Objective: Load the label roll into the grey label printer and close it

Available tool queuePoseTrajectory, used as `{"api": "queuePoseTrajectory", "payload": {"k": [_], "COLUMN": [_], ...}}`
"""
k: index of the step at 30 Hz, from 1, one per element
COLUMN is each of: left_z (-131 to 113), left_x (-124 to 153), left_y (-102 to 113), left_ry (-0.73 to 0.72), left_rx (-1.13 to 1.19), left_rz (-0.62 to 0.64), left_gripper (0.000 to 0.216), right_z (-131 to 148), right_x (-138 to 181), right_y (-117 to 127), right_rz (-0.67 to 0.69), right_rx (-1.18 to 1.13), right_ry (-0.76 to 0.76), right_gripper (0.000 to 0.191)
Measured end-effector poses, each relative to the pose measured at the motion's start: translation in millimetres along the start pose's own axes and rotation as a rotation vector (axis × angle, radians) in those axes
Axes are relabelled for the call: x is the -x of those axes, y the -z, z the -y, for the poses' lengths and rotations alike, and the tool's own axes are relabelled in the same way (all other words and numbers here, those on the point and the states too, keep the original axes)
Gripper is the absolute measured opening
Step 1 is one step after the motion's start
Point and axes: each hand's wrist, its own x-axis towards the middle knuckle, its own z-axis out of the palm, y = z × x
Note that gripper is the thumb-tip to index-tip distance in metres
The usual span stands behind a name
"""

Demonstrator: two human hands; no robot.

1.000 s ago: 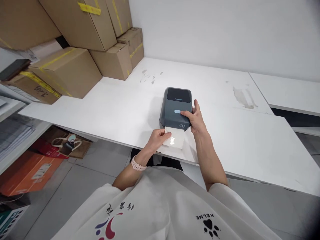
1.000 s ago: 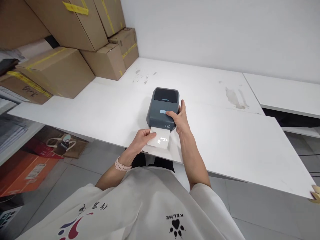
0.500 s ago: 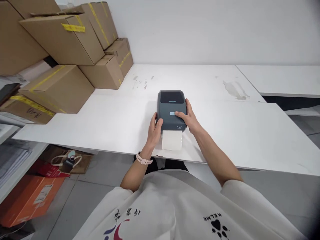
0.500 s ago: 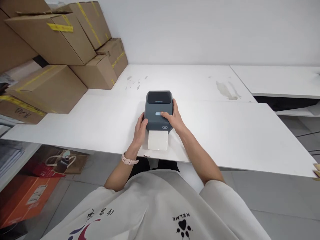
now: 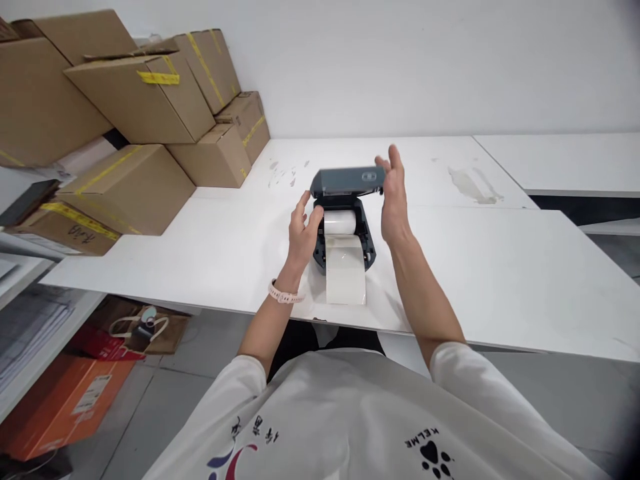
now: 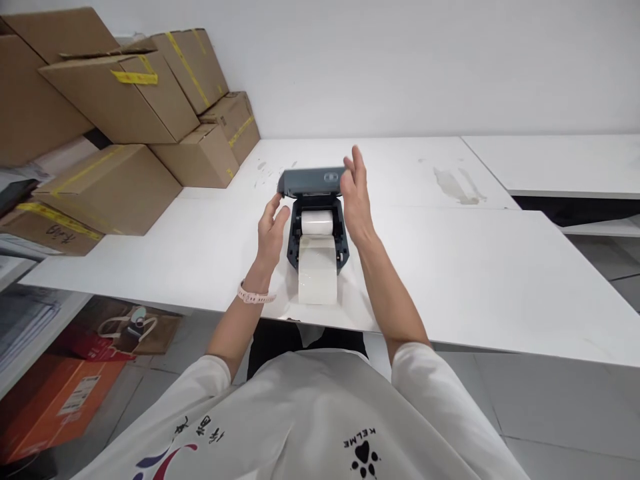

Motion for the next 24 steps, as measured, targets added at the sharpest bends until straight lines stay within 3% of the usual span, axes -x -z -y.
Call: {"api": "queuePoseTrajectory", "payload": {"k": [3, 7, 10, 13, 15, 18, 21, 24], "left_z": [6, 18, 20, 20, 20, 19, 19, 21], "left_x": [-18, -27, -36, -46, -52, -55, -53, -50], "left_y": [0, 2, 4, 5, 4, 2, 1, 1], "left_ry": [0.101, 0.277, 0.294, 0.267, 0.251, 0.236, 0.236, 0.248], "left_rx": [-0.277, -0.611, -0.695, -0.744, -0.768, -0.809, -0.812, -0.79], "left_rz": [-0.018, 0.151, 0.289, 0.382, 0.429, 0.465, 0.466, 0.45], "left_gripper": [0.062, 0.065, 0.055, 0.045, 0.041, 0.037, 0.038, 0.041], "right_z": [-9, -21, -9, 11, 17, 7, -14, -27], "right_x": [-56, -103, -103, -77, -58, -42, -41, -48], "right_y": [-1, -4, -6, -9, -13, -24, -39, -46], "right_rz": [0.01, 0.025, -0.116, -0.167, 0.001, 0.436, 0.804, 0.901], "right_rx": [0.118, 0.189, 0.205, 0.263, 0.346, 0.567, 0.78, 0.8], "right_ry": [0.092, 0.166, 0.238, 0.31, 0.311, 0.228, 0.062, 0.004], "right_gripper": [0.091, 0.092, 0.088, 0.064, 0.045, 0.033, 0.061, 0.078]}}
